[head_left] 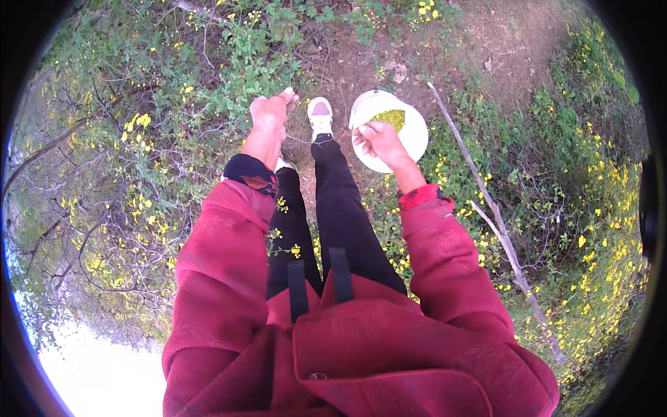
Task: The person repeatedly reaches into a bush with yellow flowers, plucks small flower clusters, and places them into a white bowl held in the left hand. The person moves slightly along the bush while continuing to pick flowers.
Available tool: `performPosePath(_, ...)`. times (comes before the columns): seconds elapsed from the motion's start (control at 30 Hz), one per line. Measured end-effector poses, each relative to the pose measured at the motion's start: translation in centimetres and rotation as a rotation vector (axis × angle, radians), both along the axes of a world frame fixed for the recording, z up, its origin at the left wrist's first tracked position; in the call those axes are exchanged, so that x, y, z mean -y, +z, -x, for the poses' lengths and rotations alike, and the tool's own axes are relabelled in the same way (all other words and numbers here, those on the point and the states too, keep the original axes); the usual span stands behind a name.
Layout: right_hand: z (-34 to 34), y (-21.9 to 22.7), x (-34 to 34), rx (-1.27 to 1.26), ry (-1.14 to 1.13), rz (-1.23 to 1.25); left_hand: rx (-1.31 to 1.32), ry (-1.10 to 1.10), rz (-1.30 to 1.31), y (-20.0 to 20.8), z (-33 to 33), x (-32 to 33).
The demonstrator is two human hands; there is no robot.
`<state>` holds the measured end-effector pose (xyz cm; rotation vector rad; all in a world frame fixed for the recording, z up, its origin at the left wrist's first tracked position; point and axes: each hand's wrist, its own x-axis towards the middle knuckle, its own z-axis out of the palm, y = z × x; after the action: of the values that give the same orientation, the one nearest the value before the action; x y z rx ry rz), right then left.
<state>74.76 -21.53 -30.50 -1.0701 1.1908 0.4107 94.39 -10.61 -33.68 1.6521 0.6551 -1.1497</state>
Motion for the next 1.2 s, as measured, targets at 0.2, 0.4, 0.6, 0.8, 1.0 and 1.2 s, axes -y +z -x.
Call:
performPosePath(0.2,-0.8,0.6,-0.3,0.266,-0.072,-0.093,-0.194,-0.079,0.166,-0.1,-0.7,-0.2)
performPosePath(0.4,-8.3,-0.5,-0.3,0.240,0.251,0.068,-0.127,-0.311,0.227,0.6,-1.2,-0.1)
performPosePath(0.6,-11.7,-1.6,-0.7,0.165,0.716,0.423,0.063,-0.428,0.189,0.1,-2.0,-0.6)
performPosePath(0.8,-12.6,-0.6,-1.5,0.135,0.803,0.567,0.536,-0.875,-0.223,0.7,-1.0,-0.7)
performPosePath(1.0,-11.0,-0.2,-1.9,0.063,1.015,0.659,0.765,-0.907,-0.389,0.8,1.1,-0.4)
performPosePath(1.2,0.0,-1.5,-0.4,-0.246,0.900,0.604,0.528,-0.625,-0.314,0.3,-1.5,-2.7)
